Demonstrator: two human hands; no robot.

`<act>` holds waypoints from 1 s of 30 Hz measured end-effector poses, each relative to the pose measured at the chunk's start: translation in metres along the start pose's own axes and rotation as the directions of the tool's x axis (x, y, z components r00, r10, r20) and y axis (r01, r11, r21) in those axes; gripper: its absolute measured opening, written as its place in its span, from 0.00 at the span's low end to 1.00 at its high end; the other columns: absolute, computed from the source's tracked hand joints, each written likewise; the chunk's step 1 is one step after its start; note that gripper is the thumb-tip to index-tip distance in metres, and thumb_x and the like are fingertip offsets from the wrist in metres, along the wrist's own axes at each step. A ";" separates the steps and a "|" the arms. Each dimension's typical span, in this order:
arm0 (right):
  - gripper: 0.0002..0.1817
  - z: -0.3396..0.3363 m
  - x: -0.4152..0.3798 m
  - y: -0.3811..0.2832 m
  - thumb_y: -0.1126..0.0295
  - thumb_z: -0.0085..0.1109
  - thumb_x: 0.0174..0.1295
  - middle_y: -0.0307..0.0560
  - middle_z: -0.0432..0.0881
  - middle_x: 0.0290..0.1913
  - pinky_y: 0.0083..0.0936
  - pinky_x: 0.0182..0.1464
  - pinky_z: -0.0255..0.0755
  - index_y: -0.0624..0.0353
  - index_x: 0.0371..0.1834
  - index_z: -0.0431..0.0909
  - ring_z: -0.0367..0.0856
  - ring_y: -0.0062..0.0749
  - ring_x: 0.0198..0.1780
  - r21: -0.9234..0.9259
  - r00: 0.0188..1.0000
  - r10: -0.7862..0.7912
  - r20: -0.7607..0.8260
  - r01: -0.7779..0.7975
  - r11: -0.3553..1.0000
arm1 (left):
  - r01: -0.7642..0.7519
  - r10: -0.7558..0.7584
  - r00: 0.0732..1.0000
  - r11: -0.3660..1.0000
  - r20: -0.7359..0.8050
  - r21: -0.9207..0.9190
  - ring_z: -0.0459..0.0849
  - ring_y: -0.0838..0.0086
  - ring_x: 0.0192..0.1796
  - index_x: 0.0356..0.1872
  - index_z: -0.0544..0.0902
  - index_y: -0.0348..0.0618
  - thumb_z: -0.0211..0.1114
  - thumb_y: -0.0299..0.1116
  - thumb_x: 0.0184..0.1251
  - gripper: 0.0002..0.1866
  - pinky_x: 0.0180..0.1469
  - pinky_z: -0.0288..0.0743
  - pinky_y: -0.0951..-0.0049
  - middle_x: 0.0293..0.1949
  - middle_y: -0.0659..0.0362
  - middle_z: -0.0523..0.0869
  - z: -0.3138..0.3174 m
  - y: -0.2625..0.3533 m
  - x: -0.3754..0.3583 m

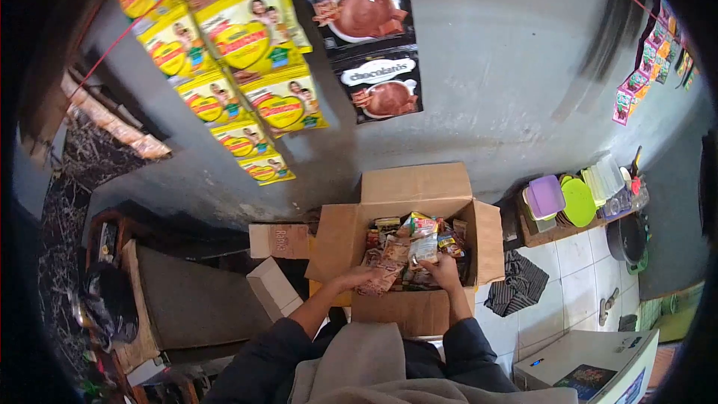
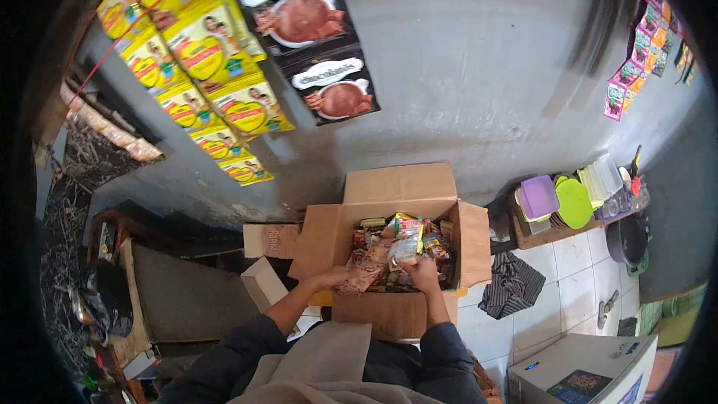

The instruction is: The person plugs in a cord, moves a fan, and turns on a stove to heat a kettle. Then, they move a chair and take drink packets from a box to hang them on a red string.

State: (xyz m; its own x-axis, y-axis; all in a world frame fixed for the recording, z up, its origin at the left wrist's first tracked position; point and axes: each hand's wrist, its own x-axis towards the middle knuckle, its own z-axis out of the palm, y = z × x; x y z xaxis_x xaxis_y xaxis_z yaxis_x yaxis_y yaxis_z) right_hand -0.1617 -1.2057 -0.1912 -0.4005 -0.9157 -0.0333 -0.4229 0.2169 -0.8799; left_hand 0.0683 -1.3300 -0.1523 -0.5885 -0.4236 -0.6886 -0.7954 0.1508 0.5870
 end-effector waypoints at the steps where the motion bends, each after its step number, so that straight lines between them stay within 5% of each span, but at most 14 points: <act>1: 0.11 -0.007 -0.005 -0.010 0.67 0.60 0.49 0.44 0.81 0.27 0.22 0.33 0.69 0.64 0.31 0.78 0.77 0.22 0.29 -0.083 1.000 -0.013 0.013 0.015 0.996 | 0.088 -0.052 0.992 0.933 0.111 -0.349 0.75 0.70 0.47 0.49 0.71 0.37 0.57 0.61 0.46 0.37 0.50 0.66 0.69 0.47 0.54 0.76 -0.002 0.002 -0.006; 2: 0.11 -0.008 -0.008 -0.016 0.67 0.60 0.49 0.44 0.81 0.27 0.22 0.33 0.69 0.64 0.31 0.78 0.77 0.22 0.29 -0.089 0.999 -0.030 0.030 0.033 0.995 | 0.193 -0.052 0.972 0.738 0.231 -0.647 0.75 0.71 0.48 0.49 0.70 0.37 0.58 0.56 0.50 0.33 0.50 0.67 0.69 0.48 0.54 0.75 -0.001 0.003 -0.014; 5: 0.08 -0.031 -0.010 -0.054 0.75 0.57 0.52 0.38 0.79 0.31 0.18 0.33 0.69 0.65 0.35 0.76 0.74 0.19 0.30 0.401 0.999 0.039 0.017 -0.043 0.915 | -0.091 0.164 0.986 0.609 0.014 -0.788 0.76 0.69 0.45 0.46 0.73 0.38 0.57 0.45 0.56 0.23 0.48 0.69 0.71 0.46 0.54 0.76 0.019 -0.009 -0.012; 6: 0.08 -0.040 -0.007 -0.067 0.75 0.57 0.52 0.38 0.79 0.31 0.18 0.33 0.69 0.65 0.35 0.76 0.74 0.19 0.30 0.387 1.000 0.019 0.017 -0.024 0.922 | -0.114 0.180 0.984 0.599 -0.006 -0.792 0.76 0.69 0.45 0.46 0.73 0.38 0.57 0.45 0.56 0.23 0.48 0.69 0.71 0.46 0.54 0.76 0.015 -0.001 -0.018; 8: 0.09 -0.055 -0.002 -0.087 0.76 0.57 0.51 0.38 0.79 0.31 0.17 0.32 0.68 0.65 0.36 0.75 0.74 0.17 0.30 0.610 0.997 0.047 -0.067 0.003 0.793 | -0.039 0.180 0.984 0.148 -0.012 -0.988 0.76 0.68 0.46 0.45 0.73 0.39 0.57 0.37 0.58 0.16 0.50 0.69 0.70 0.45 0.53 0.76 0.006 0.013 -0.036; 11: 0.11 -0.075 0.007 -0.118 0.78 0.59 0.49 0.40 0.79 0.33 0.17 0.35 0.70 0.64 0.37 0.74 0.75 0.17 0.31 0.634 0.998 -0.016 -0.055 0.048 0.772 | 0.151 0.292 0.945 0.005 0.146 -0.988 0.75 0.68 0.48 0.50 0.68 0.36 0.54 0.36 0.59 0.20 0.52 0.68 0.64 0.48 0.53 0.75 -0.020 0.036 -0.063; 16: 0.10 -0.086 0.020 -0.177 0.78 0.58 0.50 0.41 0.79 0.34 0.17 0.39 0.68 0.65 0.36 0.74 0.75 0.18 0.35 0.417 0.970 -0.188 -0.152 0.235 0.878 | 0.056 0.317 0.944 0.133 0.096 -0.990 0.76 0.68 0.48 0.51 0.67 0.36 0.55 0.35 0.58 0.21 0.52 0.67 0.64 0.47 0.52 0.75 -0.044 0.065 -0.092; 18: 0.10 -0.087 0.029 -0.204 0.79 0.57 0.50 0.40 0.79 0.35 0.16 0.40 0.67 0.64 0.37 0.74 0.74 0.18 0.35 0.454 0.929 -0.228 -0.291 0.344 0.822 | -0.090 0.397 0.918 0.238 0.013 -0.967 0.75 0.67 0.49 0.52 0.67 0.36 0.54 0.34 0.59 0.21 0.53 0.67 0.64 0.48 0.52 0.75 -0.048 0.072 -0.103; 22: 0.10 -0.088 0.018 -0.255 0.78 0.57 0.51 0.40 0.79 0.36 0.17 0.40 0.68 0.65 0.37 0.74 0.74 0.18 0.36 0.557 0.852 -0.367 -0.373 0.522 0.645 | -0.220 0.518 0.850 0.178 -0.099 -0.959 0.74 0.67 0.50 0.54 0.65 0.36 0.47 0.38 0.64 0.21 0.54 0.66 0.66 0.49 0.53 0.74 -0.039 0.081 -0.104; 24: 0.09 -0.087 -0.008 -0.276 0.80 0.57 0.49 0.40 0.79 0.36 0.19 0.40 0.69 0.64 0.36 0.75 0.75 0.19 0.36 0.610 0.913 -0.368 -0.177 0.395 0.687 | -0.165 0.431 0.900 0.190 -0.069 -0.968 0.73 0.62 0.51 0.56 0.62 0.37 0.40 0.50 0.65 0.27 0.54 0.67 0.64 0.51 0.51 0.72 -0.043 0.088 -0.102; 26: 0.07 -0.074 -0.022 -0.264 0.82 0.57 0.46 0.40 0.79 0.35 0.21 0.39 0.69 0.64 0.31 0.76 0.75 0.21 0.36 0.542 0.851 -0.520 0.078 0.401 0.738 | -0.053 0.591 0.801 -0.083 -0.092 -0.995 0.73 0.63 0.51 0.57 0.61 0.37 0.35 0.56 0.64 0.32 0.54 0.67 0.64 0.51 0.51 0.72 -0.049 0.088 -0.098; 27: 0.07 -0.065 -0.028 -0.271 0.84 0.56 0.44 0.42 0.79 0.34 0.24 0.41 0.69 0.62 0.28 0.76 0.75 0.25 0.38 0.624 0.703 -0.685 0.192 0.451 0.638 | -0.022 0.593 0.800 -0.116 -0.087 -0.993 0.74 0.65 0.50 0.55 0.63 0.35 0.37 0.58 0.62 0.34 0.52 0.69 0.67 0.49 0.51 0.73 -0.054 0.096 -0.115; 28: 0.09 -0.066 -0.038 -0.279 0.86 0.55 0.40 0.43 0.78 0.36 0.27 0.45 0.67 0.61 0.24 0.76 0.75 0.30 0.41 0.361 0.632 -0.690 0.352 0.589 0.723 | -0.256 0.495 0.851 0.098 -0.176 -0.962 0.75 0.68 0.49 0.53 0.66 0.35 0.44 0.52 0.62 0.29 0.50 0.70 0.69 0.48 0.51 0.75 -0.061 0.102 -0.127; 30: 0.13 -0.045 -0.044 -0.260 0.87 0.54 0.35 0.44 0.76 0.41 0.27 0.50 0.64 0.58 0.24 0.78 0.73 0.36 0.47 0.169 0.539 -0.757 0.368 0.762 0.625 | -0.362 0.440 0.863 0.191 -0.250 -0.912 0.76 0.69 0.47 0.51 0.69 0.37 0.52 0.41 0.60 0.22 0.49 0.70 0.70 0.46 0.53 0.76 -0.071 0.093 -0.125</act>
State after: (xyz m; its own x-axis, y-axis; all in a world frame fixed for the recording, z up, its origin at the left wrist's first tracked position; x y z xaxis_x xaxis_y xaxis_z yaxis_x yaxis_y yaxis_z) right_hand -0.0712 -1.2068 0.0603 0.4035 -0.7828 0.4738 -0.4320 -0.6194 -0.6555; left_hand 0.0780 -1.3265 0.0193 -0.8211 -0.5225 -0.2297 0.1929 -0.6328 0.7499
